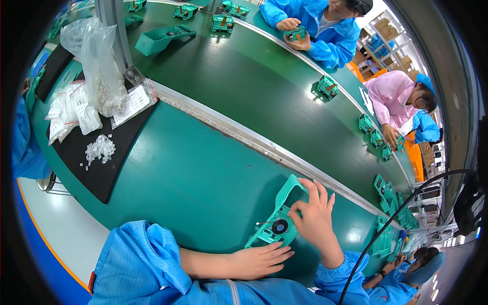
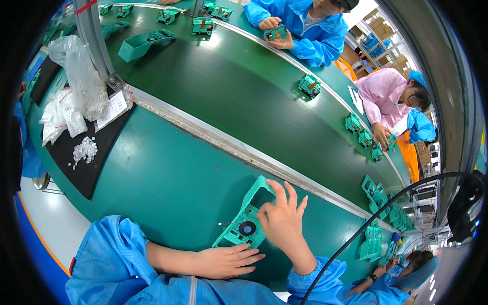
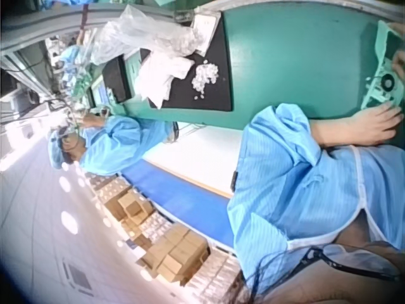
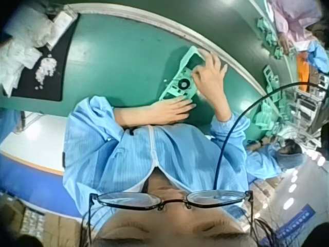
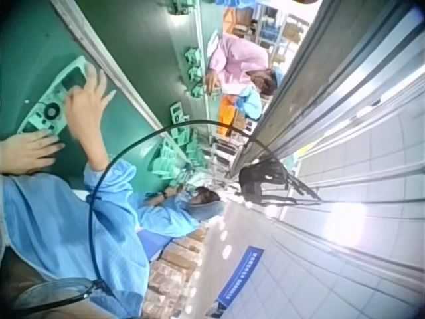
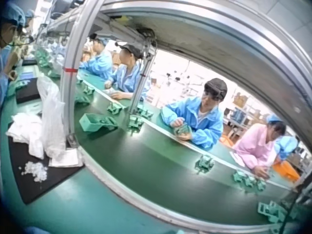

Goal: The person assembles components onto a green plastic electronic housing by hand, attaching circuit boards, plastic components, screws, and white pads.

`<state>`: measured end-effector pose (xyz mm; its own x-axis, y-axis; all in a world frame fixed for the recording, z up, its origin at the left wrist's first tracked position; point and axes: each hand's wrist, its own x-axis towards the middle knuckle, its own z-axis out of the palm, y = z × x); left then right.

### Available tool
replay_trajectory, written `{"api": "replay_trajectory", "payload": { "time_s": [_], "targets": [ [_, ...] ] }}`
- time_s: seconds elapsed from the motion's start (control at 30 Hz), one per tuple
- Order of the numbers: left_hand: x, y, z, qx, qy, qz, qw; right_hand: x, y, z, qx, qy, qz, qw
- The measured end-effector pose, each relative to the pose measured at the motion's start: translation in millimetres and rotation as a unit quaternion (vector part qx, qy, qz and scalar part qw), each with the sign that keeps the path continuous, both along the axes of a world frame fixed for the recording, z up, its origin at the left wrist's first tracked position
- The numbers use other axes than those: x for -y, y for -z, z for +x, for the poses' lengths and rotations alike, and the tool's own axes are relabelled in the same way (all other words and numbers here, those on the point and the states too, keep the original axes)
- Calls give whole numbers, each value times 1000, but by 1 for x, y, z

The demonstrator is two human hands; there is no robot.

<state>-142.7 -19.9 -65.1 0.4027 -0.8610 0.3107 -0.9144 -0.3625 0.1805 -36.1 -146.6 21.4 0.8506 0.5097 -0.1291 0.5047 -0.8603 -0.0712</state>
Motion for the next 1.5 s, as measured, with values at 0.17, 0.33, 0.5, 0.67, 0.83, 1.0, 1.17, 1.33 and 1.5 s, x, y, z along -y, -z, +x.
{"api": "replay_trajectory", "payload": {
  "time_s": [0.17, 0.33, 0.5, 0.67, 0.83, 1.0, 1.17, 1.33, 1.5],
  "targets": [
    [2, 4, -1, 15, -15, -11, 1000, -3, 1, 0, 31, -10, -11, 999],
    [0, 0, 0, 15, -10, 1, 1000, -6, -1, 6, 31, 0, -20, 999],
    [-6, -4, 3, 21, -2, 0, 1000, 7, -8, 15, 2, -32, 22, 999],
    [-14, -2, 2, -22, 29, -22, 999, 39, -29, 9, 86, -250, -37, 964],
    [-24, -17, 17, -69, 71, -134, 986, 86, 7, -10, 218, -194, 10, 956],
    [-50, -34, 34, -22, -38, -214, 976, 144, 20, -54, 283, 29, 50, 957],
    [-46, -24, 43, -35, -131, -274, 952, 259, 50, -77, 340, 306, -38, 888],
    [-47, -25, 39, -33, -157, -250, 955, 306, 60, -66, 329, 434, -141, 827],
    [-68, -34, 56, -14, -189, -243, 951, 254, 50, -57, 386, 403, -78, 826]
  ]
}}
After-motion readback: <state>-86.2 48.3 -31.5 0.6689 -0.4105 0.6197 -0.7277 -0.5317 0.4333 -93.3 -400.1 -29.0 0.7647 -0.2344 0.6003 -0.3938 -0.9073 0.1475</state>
